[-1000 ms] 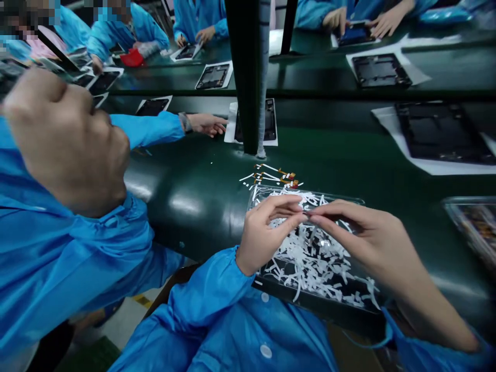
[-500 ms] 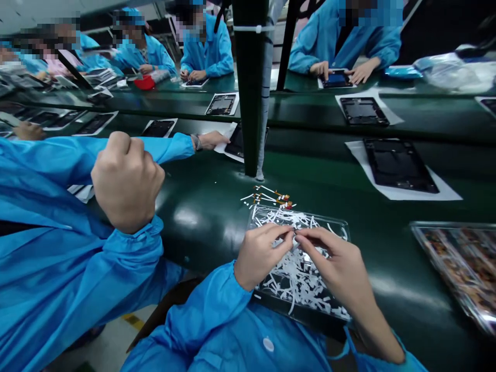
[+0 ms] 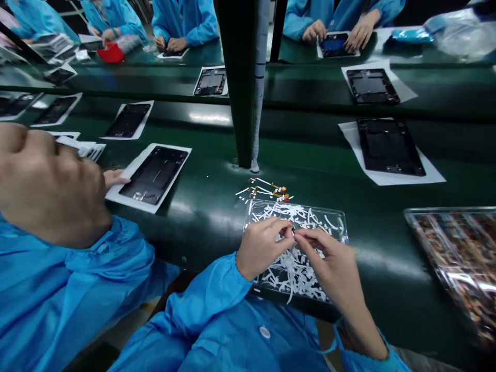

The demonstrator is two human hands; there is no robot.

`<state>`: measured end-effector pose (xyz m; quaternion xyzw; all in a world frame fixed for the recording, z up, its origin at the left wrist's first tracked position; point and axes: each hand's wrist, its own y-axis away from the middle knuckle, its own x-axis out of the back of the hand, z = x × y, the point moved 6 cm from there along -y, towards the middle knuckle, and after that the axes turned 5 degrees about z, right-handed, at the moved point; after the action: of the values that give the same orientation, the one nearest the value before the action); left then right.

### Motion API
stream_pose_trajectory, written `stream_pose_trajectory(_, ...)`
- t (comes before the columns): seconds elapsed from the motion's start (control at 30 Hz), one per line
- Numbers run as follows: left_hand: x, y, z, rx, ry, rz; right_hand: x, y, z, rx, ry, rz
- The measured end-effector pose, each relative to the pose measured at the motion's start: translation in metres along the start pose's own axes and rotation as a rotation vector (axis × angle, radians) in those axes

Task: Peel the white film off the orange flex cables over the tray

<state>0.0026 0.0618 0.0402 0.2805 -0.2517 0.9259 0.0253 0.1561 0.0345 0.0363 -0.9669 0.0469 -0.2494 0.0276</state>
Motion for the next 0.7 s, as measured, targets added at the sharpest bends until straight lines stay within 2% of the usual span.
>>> stream_pose_trajectory(0.13, -0.002, -0.002, -0.008, 0.107, -0.014, -0.064, 0.009, 0.003, 0.022, -0.120, -0.062, -0.007)
stream_pose_trajectory(0.3, -0.014, -0.007, -0.002, 0.251, 0.289, -0.220, 0.018, 0.005, 0.031, -0.196, -0.214, -0.077)
stream_pose_trajectory(0.43, -0.023, -0.009, 0.004, 0.216, 0.334, -0.290, 0.025, 0.001, 0.026, -0.206, -0.251, -0.078)
stream_pose_trajectory(0.7, -0.017, -0.010, 0.003, 0.171, 0.310, -0.237, 0.032, -0.004, 0.032, -0.171, -0.193, -0.103)
